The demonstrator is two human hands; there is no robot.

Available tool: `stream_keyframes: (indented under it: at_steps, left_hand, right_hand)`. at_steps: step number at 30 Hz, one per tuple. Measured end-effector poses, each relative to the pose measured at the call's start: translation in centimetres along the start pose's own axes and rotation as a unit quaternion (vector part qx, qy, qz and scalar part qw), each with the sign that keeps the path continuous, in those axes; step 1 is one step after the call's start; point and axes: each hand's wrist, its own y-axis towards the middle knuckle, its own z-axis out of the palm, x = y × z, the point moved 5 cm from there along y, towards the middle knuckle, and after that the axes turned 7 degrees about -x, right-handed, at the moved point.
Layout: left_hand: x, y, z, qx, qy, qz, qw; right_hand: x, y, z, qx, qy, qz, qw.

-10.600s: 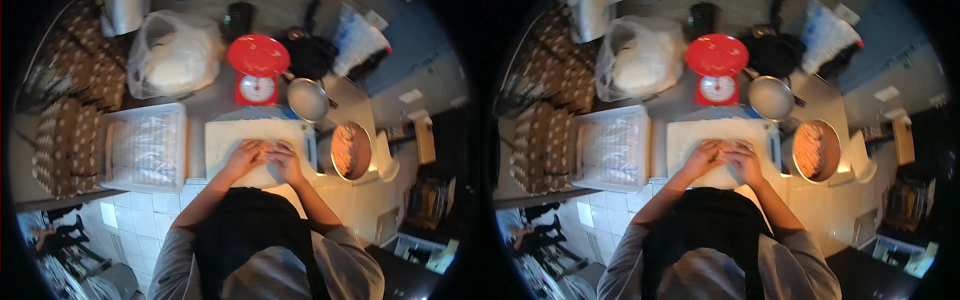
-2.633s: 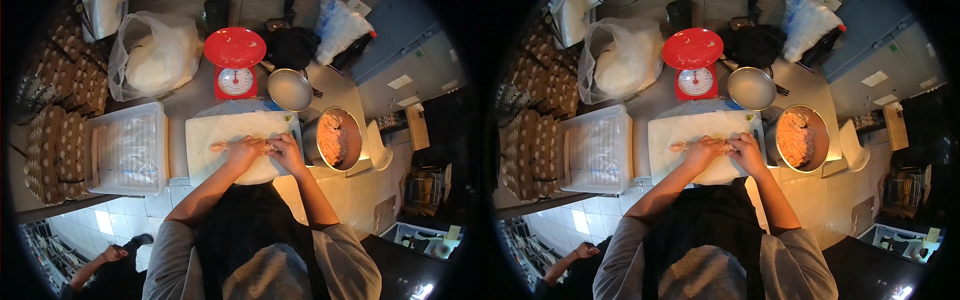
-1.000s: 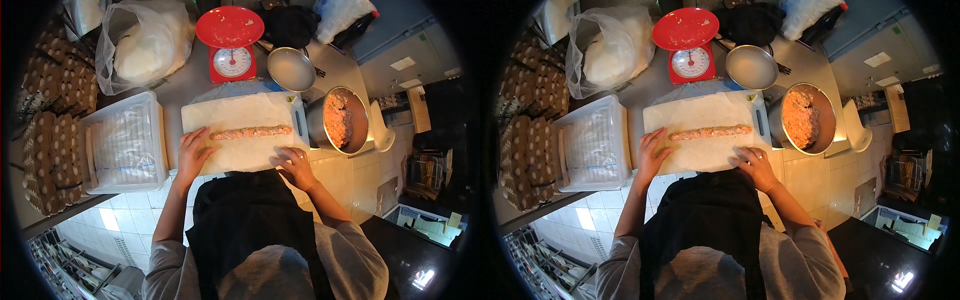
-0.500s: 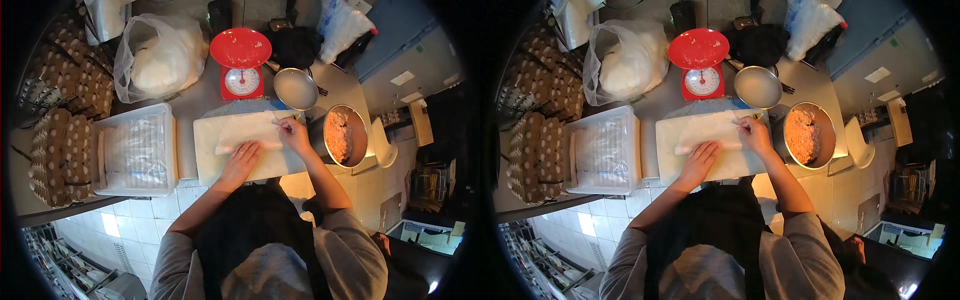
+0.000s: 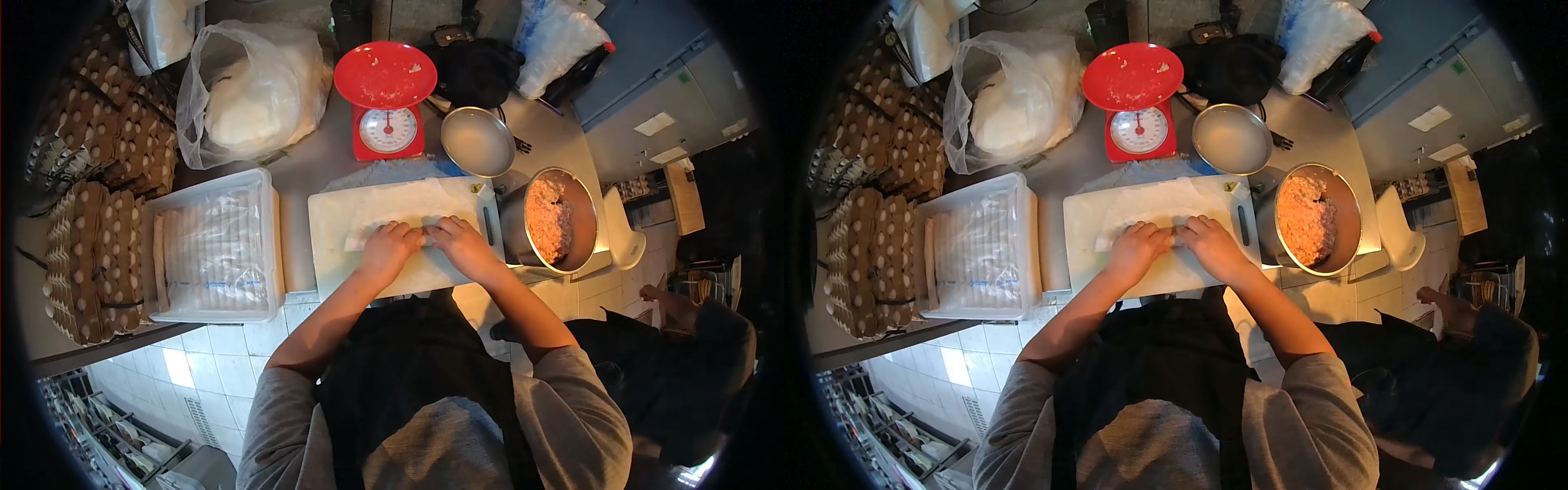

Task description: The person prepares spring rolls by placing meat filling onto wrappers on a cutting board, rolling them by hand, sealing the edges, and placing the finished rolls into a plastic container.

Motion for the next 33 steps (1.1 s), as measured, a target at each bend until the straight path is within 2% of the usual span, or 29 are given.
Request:
stream_keyframes:
  at_steps: [7, 10, 12, 16, 21, 24, 26, 27, 28, 30, 33]
  left_hand:
    - [-0.2, -0.4, -0.1, 0.009, -0.014, -0.009, 1.0]
    - [0.7, -0.4, -1.4, -0.05, -0.085, -0.017, 0.995]
    - [2.4, -1.0, -2.4, -0.01, -0.069, -0.038, 0.997]
    - [3.9, -1.3, -3.3, 0.048, -0.07, -0.071, 0.994]
    - [3.8, -2.3, -2.8, 0.007, -0.111, -0.046, 0.993]
    - [4.1, -3.9, -1.3, -0.019, -0.101, -0.037, 0.994]
    - [3.9, -4.3, -0.8, -0.086, -0.111, 0.015, 0.99]
    - [3.8, -4.1, -1.1, -0.075, -0.1, 0.009, 0.992]
    - [4.2, -3.8, -0.8, -0.021, -0.118, -0.008, 0.993]
    - [4.5, -2.7, -1.5, 0.011, -0.169, -0.091, 0.981]
    - [6.9, -1.4, -1.3, -0.002, -0.193, -0.191, 0.962]
  right_hand:
    - [0.3, 0.0, -0.1, 0.031, 0.007, 0.001, 1.0]
    - [0.6, 1.2, -0.5, 0.033, 0.066, 0.024, 0.997]
    - [1.2, 2.2, 0.4, 0.021, 0.129, 0.036, 0.991]
    - [1.6, 2.8, 3.0, 0.011, 0.122, 0.025, 0.992]
    - [2.1, 2.5, 3.2, 0.052, 0.065, 0.037, 0.996]
    - [2.9, 2.3, 2.8, 0.019, 0.08, 0.0, 0.997]
    - [3.6, 2.8, 2.1, 0.034, 0.091, 0.0, 0.995]
    - [3.0, 3.0, 2.7, 0.075, 0.075, 0.0, 0.994]
    - [2.6, 3.2, 2.8, 0.081, 0.099, -0.004, 0.992]
    - [1.6, 3.3, 4.5, 0.087, 0.184, 0.06, 0.977]
    - [3.6, 4.5, 5.6, 0.08, 0.247, 0.088, 0.962]
